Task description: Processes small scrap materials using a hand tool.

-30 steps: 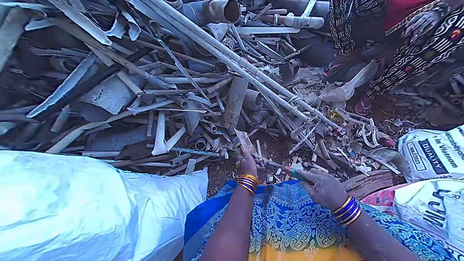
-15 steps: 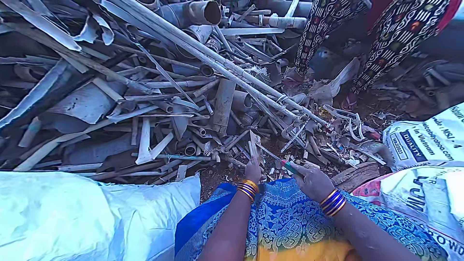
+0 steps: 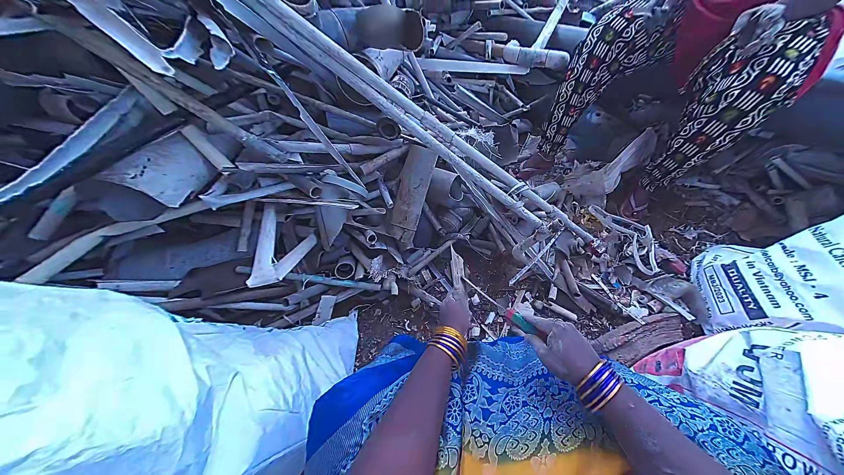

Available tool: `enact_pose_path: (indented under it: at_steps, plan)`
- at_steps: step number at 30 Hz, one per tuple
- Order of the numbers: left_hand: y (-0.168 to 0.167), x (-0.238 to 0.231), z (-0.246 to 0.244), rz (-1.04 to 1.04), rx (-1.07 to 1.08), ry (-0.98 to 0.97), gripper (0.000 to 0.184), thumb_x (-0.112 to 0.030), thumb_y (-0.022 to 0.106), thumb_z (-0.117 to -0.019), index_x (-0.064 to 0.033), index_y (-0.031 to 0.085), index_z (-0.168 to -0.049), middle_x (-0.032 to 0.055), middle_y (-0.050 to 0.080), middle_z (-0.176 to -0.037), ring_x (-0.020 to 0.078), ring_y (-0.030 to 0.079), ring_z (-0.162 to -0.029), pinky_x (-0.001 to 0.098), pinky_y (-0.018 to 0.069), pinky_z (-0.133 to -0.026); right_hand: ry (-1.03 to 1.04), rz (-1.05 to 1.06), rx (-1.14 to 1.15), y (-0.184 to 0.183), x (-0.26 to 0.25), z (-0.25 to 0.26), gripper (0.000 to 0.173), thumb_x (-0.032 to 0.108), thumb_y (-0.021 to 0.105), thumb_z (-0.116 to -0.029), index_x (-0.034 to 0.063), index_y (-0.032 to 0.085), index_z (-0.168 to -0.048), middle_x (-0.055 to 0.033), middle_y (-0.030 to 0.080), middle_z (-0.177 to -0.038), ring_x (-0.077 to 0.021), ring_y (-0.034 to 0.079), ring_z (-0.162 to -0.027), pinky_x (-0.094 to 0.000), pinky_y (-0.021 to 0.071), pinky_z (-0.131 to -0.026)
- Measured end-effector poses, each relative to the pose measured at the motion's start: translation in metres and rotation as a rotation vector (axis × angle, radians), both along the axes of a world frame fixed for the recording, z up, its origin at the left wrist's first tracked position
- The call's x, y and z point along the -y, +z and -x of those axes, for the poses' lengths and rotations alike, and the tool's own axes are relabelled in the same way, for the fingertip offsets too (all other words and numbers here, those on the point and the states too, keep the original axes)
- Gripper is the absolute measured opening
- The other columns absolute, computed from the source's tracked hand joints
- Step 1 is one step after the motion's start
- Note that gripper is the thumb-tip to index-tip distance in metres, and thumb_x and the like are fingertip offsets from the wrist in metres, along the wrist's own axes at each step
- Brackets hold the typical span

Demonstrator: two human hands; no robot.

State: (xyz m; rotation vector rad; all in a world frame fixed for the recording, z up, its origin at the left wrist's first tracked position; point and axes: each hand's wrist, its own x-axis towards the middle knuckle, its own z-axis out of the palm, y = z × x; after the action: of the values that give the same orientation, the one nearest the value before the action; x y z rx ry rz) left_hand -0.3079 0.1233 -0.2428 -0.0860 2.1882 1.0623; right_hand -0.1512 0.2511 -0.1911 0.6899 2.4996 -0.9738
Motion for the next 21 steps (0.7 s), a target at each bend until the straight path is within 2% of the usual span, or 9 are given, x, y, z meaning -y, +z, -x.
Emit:
enact_pose_path:
  at_steps: [2,5,8,10,13,14,17,20,21]
  plan:
    - [-0.004,0.003,0.003,0.025,0.011,-0.045,0.059,-0.034,0.015,-0.115,0.0057,0.046,-0.146,0.0314,0.061,-0.124,0.0414,0.065,-0.106,0.0556,0.0518,-0.093,0.012,0.006,0.028,0.002,0.004,0.001,0.047,0.024,0.051,-0.107,0.0127,0.052,-0.152,-0.0168,0.066,-0.136,-0.0322,0.062,-0.127,-0.0508,0.0444,-0.11]
    - [0.0,-0.001,-0.008,-0.008,0.104,-0.116,0.058,-0.038,0.019,-0.1148,0.0033,0.047,-0.144,0.0237,0.062,-0.107,0.0331,0.063,-0.089,0.0489,0.0538,-0.083,-0.098,-0.027,0.007,-0.011,-0.005,0.006,0.047,0.023,0.05,-0.1073,0.0114,0.05,-0.153,-0.0173,0.063,-0.14,-0.0337,0.06,-0.13,-0.0517,0.0437,-0.111]
    - [0.0,-0.004,-0.012,-0.058,0.162,-0.066,0.056,-0.039,0.022,-0.1145,0.0011,0.046,-0.145,0.0189,0.06,-0.096,0.0276,0.06,-0.076,0.0435,0.0535,-0.074,-0.162,-0.006,-0.045,-0.018,-0.012,0.006,0.046,0.021,0.052,-0.1064,0.009,0.053,-0.15,-0.018,0.066,-0.134,-0.0324,0.063,-0.125,-0.0501,0.0452,-0.109]
    - [0.0,-0.001,-0.003,-0.098,0.16,0.053,0.057,-0.039,0.021,-0.1147,0.002,0.045,-0.146,0.0191,0.061,-0.097,0.0253,0.059,-0.071,0.0412,0.0528,-0.07,-0.103,0.03,-0.061,-0.01,-0.007,0.004,0.045,0.02,0.054,-0.1053,0.0088,0.055,-0.149,-0.0178,0.068,-0.131,-0.0316,0.065,-0.12,-0.0497,0.0466,-0.106]
    - [-0.004,0.005,0.01,-0.145,0.145,0.32,0.063,-0.045,0.018,-0.1138,0.004,0.052,-0.134,0.0176,0.063,-0.094,0.0187,0.056,-0.06,0.0338,0.0499,-0.058,0.058,0.044,-0.027,0.013,0.002,-0.005,0.045,0.023,0.056,-0.1047,0.0118,0.056,-0.149,-0.0163,0.069,-0.13,-0.0316,0.065,-0.12,-0.0507,0.0465,-0.106]
    - [-0.005,0.008,0.015,-0.193,0.181,0.397,0.064,-0.046,0.018,-0.1137,0.0048,0.051,-0.134,0.0197,0.06,-0.098,0.0215,0.056,-0.064,0.0372,0.0515,-0.062,0.104,0.027,-0.025,0.022,0.005,-0.008,0.045,0.023,0.055,-0.1047,0.0121,0.057,-0.148,-0.0168,0.069,-0.13,-0.0328,0.065,-0.121,-0.0516,0.0462,-0.106]
    - [-0.008,0.009,0.015,-0.24,0.235,0.511,0.058,-0.047,0.023,-0.1133,0.0018,0.053,-0.121,0.0117,0.05,-0.081,0.0197,0.05,-0.056,0.0366,0.0505,-0.055,0.172,-0.054,0.021,0.04,0.013,-0.012,0.045,0.024,0.053,-0.105,0.0155,0.056,-0.149,-0.018,0.069,-0.129,-0.0364,0.065,-0.12,-0.0551,0.0482,-0.102]
    - [-0.003,0.007,0.001,-0.284,0.313,0.414,0.057,-0.046,0.024,-0.1134,0.0006,0.049,-0.133,0.0118,0.053,-0.084,0.0185,0.049,-0.055,0.0346,0.0494,-0.054,0.12,-0.093,0.077,0.036,0.016,-0.007,0.047,0.024,0.05,-0.1066,0.0175,0.052,-0.153,-0.0187,0.067,-0.133,-0.0371,0.063,-0.124,-0.0557,0.0474,-0.103]
    - [-0.001,0.006,-0.003,-0.3,0.331,0.37,0.057,-0.046,0.023,-0.1134,0.0012,0.049,-0.133,0.0112,0.054,-0.081,0.018,0.049,-0.053,0.0345,0.0501,-0.054,0.093,-0.102,0.066,0.03,0.013,-0.003,0.047,0.024,0.05,-0.1068,0.0172,0.051,-0.153,-0.0183,0.066,-0.134,-0.0367,0.063,-0.125,-0.0552,0.0473,-0.104]
